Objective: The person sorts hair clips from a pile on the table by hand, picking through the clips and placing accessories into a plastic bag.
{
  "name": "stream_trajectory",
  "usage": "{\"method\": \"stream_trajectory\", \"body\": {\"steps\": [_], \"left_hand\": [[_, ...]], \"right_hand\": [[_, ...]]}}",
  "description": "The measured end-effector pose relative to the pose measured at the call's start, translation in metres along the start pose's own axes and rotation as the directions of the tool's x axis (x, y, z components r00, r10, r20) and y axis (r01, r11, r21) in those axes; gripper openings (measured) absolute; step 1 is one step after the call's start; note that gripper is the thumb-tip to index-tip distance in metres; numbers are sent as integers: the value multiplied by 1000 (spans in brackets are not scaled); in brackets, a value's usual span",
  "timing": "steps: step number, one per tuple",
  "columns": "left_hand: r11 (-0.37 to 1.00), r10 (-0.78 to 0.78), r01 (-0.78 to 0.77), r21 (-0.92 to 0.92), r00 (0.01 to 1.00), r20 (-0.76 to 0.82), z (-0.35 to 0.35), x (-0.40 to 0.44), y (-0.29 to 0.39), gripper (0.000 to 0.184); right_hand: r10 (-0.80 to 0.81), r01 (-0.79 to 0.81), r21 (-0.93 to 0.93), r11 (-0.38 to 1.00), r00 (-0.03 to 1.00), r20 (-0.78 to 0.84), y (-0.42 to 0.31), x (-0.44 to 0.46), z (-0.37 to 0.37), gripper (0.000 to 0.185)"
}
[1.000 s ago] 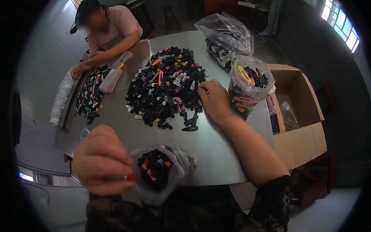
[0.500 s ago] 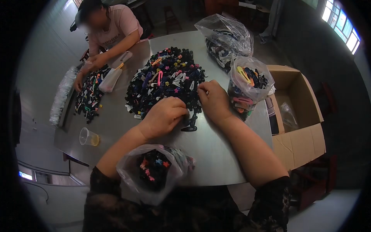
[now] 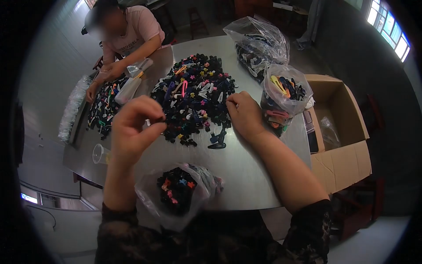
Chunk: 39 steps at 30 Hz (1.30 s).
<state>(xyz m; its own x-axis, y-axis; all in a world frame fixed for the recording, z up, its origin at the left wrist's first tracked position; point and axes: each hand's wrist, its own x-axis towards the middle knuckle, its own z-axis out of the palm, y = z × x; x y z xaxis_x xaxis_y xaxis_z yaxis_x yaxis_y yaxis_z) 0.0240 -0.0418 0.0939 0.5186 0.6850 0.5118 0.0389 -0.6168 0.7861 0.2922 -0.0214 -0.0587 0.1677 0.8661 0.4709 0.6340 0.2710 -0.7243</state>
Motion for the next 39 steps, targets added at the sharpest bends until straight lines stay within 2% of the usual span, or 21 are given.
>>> {"method": "stream_trajectory", "body": {"steps": [1, 3, 4, 6, 7, 9, 10, 12, 13, 14, 16, 18, 19, 21, 27, 30, 31, 34, 37, 38, 39], "left_hand": [[992, 121, -121, -21, 993, -16, -3, -5, 18, 22], [973, 228, -230, 7, 968, 107, -10, -22, 57, 23], [973, 229, -231, 7, 968, 105, -12, -23, 67, 23], [926, 310, -373, 60, 841, 443, -15, -25, 79, 23], [925, 313, -376, 61, 841, 442, -14, -26, 80, 23], [899, 224, -369, 235, 849, 478, -10, -27, 79, 29], [900, 223, -368, 234, 849, 478, -10, -26, 77, 29], [957, 128, -182, 226, 964, 234, -11, -20, 64, 23], [964, 62, -106, 244, 982, 181, -12, -14, 52, 18], [964, 63, -107, 245, 981, 182, -10, -7, 36, 18], [957, -198, 136, 254, 952, 234, 2, 4, -3, 14], [935, -264, 141, 325, 889, 373, 18, 11, -37, 13], [935, -265, 143, 323, 889, 374, 28, 10, -57, 13], [827, -31, -230, 514, 893, 449, 45, 8, -91, 16], [718, -60, -288, 634, 881, 469, 56, 9, -110, 12], [772, 14, -291, 565, 897, 442, 52, 8, -107, 9], [771, 14, -290, 566, 897, 441, 49, 8, -105, 9], [878, -46, -138, 458, 928, 370, 33, 8, -83, 13], [939, -309, 275, 205, 938, 159, 16, 6, -38, 19], [939, -310, 276, 206, 938, 156, 10, 3, -26, 19], [973, -152, 129, 190, 982, 113, 4, -1, -17, 21]], "right_hand": [[4, -4, -1, 1000, 1000, 7, 0, 0, -1, 11], [9, -9, -1, 1000, 1000, 17, -2, -1, -1, 11], [12, -13, 10, 1000, 1000, 17, -3, -1, -1, 11], [13, -13, 21, 1000, 1000, 16, -3, -1, -1, 11], [4, -4, 16, 1000, 1000, 13, -1, 0, -1, 11], [-4, 4, 9, 1000, 1000, 11, 0, 0, -1, 11], [-3, 3, -1, 1000, 1000, 10, 0, 0, 0, 11], [1, -1, -10, 1000, 1000, 8, 1, -1, 1, 11], [0, 0, -13, 1000, 1000, 3, 2, -1, 1, 11], [-2, 2, -15, 1000, 1000, -2, 2, -1, 2, 11], [-12, 12, -14, 1000, 1000, -7, 3, -1, 2, 10], [-21, 20, -13, 1000, 1000, -8, 3, 0, 2, 10], [-6, 6, -10, 1000, 1000, -9, 2, -1, 2, 10], [12, -12, -9, 1000, 1000, -6, 1, -1, 2, 10], [-8, 8, -6, 1000, 1000, -2, 3, -1, 2, 9], [-10, 10, -17, 1000, 1000, -2, 1, 0, 2, 10], [-7, 7, -26, 1000, 1000, 1, 1, 0, 1, 10], [-8, 8, -32, 999, 1000, 2, 2, -1, 1, 10], [5, -5, -22, 1000, 1000, 16, 0, -2, 1, 11], [24, -23, -19, 1000, 999, 28, -2, -2, 1, 12], [21, -21, -18, 1000, 999, 29, -3, -1, 0, 12]]}}
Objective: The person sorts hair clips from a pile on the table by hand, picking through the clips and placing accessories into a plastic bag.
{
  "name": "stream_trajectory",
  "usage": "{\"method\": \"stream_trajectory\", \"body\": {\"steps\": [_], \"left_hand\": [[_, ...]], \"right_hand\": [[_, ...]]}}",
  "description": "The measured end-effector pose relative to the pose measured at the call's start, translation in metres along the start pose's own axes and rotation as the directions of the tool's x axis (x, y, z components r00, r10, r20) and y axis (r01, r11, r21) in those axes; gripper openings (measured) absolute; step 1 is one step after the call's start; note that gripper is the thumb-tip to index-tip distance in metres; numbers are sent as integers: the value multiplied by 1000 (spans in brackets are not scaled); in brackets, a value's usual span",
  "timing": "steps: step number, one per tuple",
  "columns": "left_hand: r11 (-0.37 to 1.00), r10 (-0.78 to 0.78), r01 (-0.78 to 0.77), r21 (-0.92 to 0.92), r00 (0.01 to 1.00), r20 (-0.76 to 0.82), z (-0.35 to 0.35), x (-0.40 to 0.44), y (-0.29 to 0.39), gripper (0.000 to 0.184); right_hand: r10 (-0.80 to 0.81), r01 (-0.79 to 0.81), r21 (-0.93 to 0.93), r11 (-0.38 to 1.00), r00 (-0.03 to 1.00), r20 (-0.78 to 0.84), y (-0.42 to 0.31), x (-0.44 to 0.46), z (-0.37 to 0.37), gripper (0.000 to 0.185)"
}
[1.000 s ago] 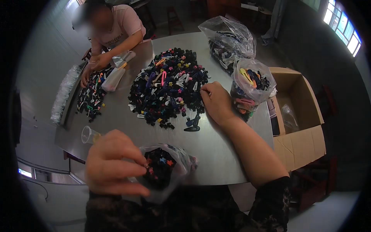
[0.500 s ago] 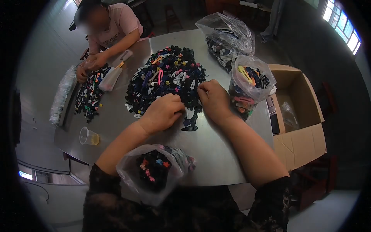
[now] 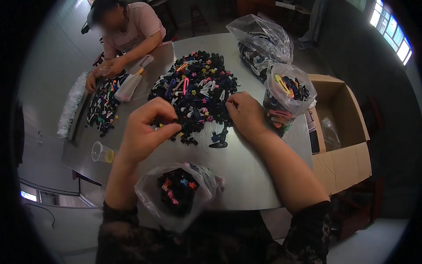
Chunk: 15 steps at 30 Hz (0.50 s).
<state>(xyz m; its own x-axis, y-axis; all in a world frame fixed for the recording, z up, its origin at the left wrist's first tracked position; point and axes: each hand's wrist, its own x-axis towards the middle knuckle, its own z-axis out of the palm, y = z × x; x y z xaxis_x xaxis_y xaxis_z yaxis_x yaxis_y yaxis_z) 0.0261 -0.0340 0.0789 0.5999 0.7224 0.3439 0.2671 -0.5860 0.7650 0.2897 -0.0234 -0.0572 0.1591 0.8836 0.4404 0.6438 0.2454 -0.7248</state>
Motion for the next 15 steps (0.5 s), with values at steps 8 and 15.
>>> {"method": "stream_trajectory", "body": {"steps": [8, 15], "left_hand": [[903, 396, -423, 75, 888, 233, -35, -49, 86, 32], [986, 165, -165, -3, 986, 15, -21, -14, 28, 18]], "right_hand": [[-7, 11, -44, 999, 996, 90, -3, -1, -3, 15], [-20, 23, -43, 999, 997, 69, -3, -1, -2, 14]]}}
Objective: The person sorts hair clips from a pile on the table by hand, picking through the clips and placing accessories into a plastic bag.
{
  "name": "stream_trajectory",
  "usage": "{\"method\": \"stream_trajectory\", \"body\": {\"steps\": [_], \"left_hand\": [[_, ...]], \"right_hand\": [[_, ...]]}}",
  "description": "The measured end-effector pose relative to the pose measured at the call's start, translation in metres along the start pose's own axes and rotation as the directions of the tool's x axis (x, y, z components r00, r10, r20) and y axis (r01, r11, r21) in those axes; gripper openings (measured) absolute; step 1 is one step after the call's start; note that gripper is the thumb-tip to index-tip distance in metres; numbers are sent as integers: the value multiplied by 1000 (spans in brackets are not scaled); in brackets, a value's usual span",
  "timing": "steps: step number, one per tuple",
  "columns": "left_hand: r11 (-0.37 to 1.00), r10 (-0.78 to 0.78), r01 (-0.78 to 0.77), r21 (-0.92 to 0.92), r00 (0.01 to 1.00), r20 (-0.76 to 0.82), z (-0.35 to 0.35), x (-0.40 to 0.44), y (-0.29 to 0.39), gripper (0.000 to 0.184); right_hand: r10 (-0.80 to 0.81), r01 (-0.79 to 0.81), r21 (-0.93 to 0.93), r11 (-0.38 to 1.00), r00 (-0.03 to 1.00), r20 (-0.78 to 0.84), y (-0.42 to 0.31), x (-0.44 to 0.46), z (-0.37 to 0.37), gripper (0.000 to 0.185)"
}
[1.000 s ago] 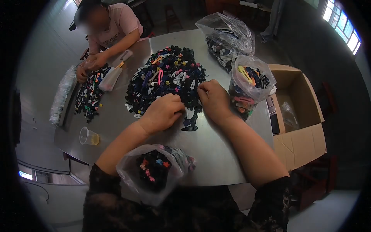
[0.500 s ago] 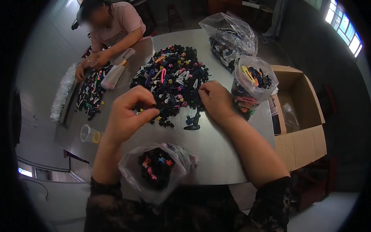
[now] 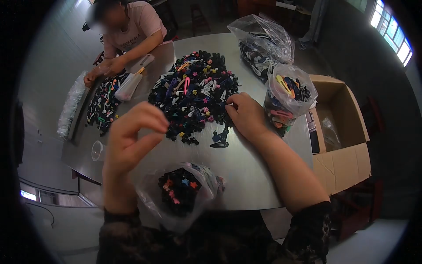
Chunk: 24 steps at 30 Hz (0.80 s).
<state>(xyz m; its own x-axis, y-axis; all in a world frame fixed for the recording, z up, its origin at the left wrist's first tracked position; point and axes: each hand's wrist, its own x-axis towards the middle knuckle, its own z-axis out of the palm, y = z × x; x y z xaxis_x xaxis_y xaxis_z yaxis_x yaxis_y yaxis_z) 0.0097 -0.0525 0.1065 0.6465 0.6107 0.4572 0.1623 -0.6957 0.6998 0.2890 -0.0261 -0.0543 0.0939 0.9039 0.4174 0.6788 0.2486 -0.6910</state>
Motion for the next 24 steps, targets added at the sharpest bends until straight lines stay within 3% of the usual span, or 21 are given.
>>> {"method": "stream_trajectory", "body": {"steps": [2, 4, 5, 8, 12, 15, 18, 20, 21, 24], "left_hand": [[975, -220, 222, 10, 961, 165, 20, 15, -33, 12], [997, -17, 1, 71, 976, 218, 52, 18, -79, 18], [998, -16, 1, 67, 975, 221, 64, 18, -91, 18], [921, 165, -265, 286, 929, 330, 87, 18, -117, 14], [921, 116, -228, 316, 935, 336, 90, 15, -117, 10], [913, 133, -238, 330, 942, 309, 86, 16, -114, 6], [986, 7, -34, 163, 987, 163, 62, 18, -105, 8], [980, -195, 197, -32, 980, 40, 39, 16, -72, 12], [963, -216, 207, -174, 976, -34, 29, 13, -61, 14], [984, 29, -54, -170, 989, -148, 2, 1, -4, 15]], "right_hand": [[27, -27, -16, 1000, 1000, 11, -1, 0, -1, 13], [23, -23, -12, 1000, 1000, -10, 2, 1, 2, 13], [21, -21, -7, 1000, 999, -32, 3, 0, 3, 13], [-9, 8, -21, 1000, 999, -49, 4, 0, 4, 14], [9, -10, -20, 1000, 999, -36, 2, -1, 3, 14], [22, -23, -32, 999, 999, -25, 1, 0, 2, 13], [19, -20, -27, 999, 999, -27, 3, -1, 3, 13], [33, -33, 15, 999, 999, -24, 3, -1, 4, 14], [33, -33, 16, 999, 999, -25, 3, -1, 3, 14], [14, -14, -2, 1000, 1000, -9, 2, -1, 2, 14]]}}
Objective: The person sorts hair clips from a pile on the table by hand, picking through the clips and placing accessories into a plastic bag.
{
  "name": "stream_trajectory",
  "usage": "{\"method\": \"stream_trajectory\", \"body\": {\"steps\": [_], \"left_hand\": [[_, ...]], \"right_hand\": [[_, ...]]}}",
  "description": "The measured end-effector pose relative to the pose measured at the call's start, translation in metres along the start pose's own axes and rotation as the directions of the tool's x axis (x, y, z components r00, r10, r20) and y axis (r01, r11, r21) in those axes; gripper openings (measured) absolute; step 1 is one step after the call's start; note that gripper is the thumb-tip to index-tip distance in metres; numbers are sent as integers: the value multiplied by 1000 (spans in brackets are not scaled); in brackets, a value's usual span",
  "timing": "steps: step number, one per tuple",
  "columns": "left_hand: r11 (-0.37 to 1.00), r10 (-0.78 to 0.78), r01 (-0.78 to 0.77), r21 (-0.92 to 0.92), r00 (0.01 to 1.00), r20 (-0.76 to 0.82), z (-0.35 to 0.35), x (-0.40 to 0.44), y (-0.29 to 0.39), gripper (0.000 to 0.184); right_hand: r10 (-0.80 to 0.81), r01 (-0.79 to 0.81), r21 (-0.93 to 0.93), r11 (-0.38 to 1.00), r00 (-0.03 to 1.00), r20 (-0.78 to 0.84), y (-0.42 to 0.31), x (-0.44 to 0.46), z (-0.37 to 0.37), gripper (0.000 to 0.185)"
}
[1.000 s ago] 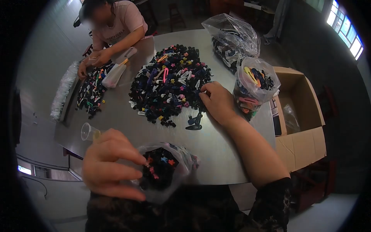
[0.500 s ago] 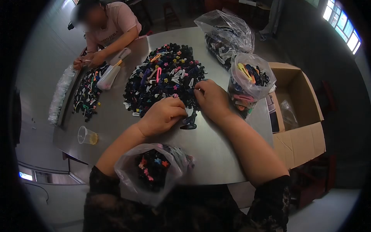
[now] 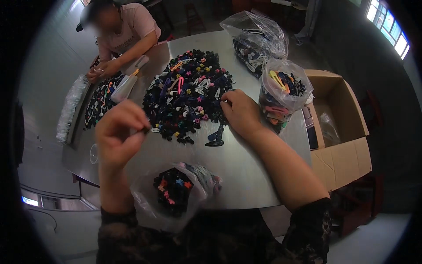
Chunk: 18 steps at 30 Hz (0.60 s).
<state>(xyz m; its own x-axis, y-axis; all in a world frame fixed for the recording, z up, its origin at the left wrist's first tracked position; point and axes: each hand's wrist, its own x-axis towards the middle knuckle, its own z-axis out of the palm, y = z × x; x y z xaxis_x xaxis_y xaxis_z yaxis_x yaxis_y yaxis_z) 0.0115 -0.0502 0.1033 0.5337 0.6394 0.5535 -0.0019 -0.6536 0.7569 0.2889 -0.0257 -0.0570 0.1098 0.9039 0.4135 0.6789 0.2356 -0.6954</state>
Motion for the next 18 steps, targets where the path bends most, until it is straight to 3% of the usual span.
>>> {"method": "stream_trajectory", "body": {"steps": [3, 5, 7, 9, 11, 12, 13, 15, 16, 18], "left_hand": [[979, 189, -198, 49, 972, 141, -7, -14, 42, 19], [976, 169, -192, 107, 967, 193, -1, -18, 55, 20], [936, 112, -230, 266, 912, 394, 4, -17, 59, 22], [933, 77, -188, 306, 937, 340, 2, -20, 52, 22], [913, -23, 21, 407, 1000, 1, -6, -31, 23, 20], [891, -211, 202, 406, 977, -24, -13, -40, 3, 33], [891, -211, 204, 406, 977, -28, -9, -46, -15, 33], [692, -500, 457, 558, 862, -87, 1, -56, -46, 56], [691, -501, 461, 557, 861, -91, 6, -59, -58, 56], [599, -590, 485, 637, 805, -59, 14, -62, -76, 74]], "right_hand": [[-2, 2, 2, 1000, 1000, 6, -2, 0, -1, 14], [12, -12, 32, 999, 1000, 18, -5, 0, -4, 14], [-5, 5, 19, 1000, 1000, 23, -5, 0, -5, 15], [17, -18, 27, 999, 999, 38, -4, 0, -4, 16], [12, -12, 17, 1000, 999, 37, -3, 1, -4, 17], [11, -11, 4, 1000, 999, 33, -3, 1, -3, 17], [8, -8, 4, 1000, 999, 36, -2, 1, -3, 17], [26, -26, -10, 1000, 999, 30, -1, 1, -2, 22], [23, -23, -9, 1000, 999, 34, -3, 3, -4, 22], [45, -53, 53, 997, 989, 144, -12, 3, -12, 35]]}}
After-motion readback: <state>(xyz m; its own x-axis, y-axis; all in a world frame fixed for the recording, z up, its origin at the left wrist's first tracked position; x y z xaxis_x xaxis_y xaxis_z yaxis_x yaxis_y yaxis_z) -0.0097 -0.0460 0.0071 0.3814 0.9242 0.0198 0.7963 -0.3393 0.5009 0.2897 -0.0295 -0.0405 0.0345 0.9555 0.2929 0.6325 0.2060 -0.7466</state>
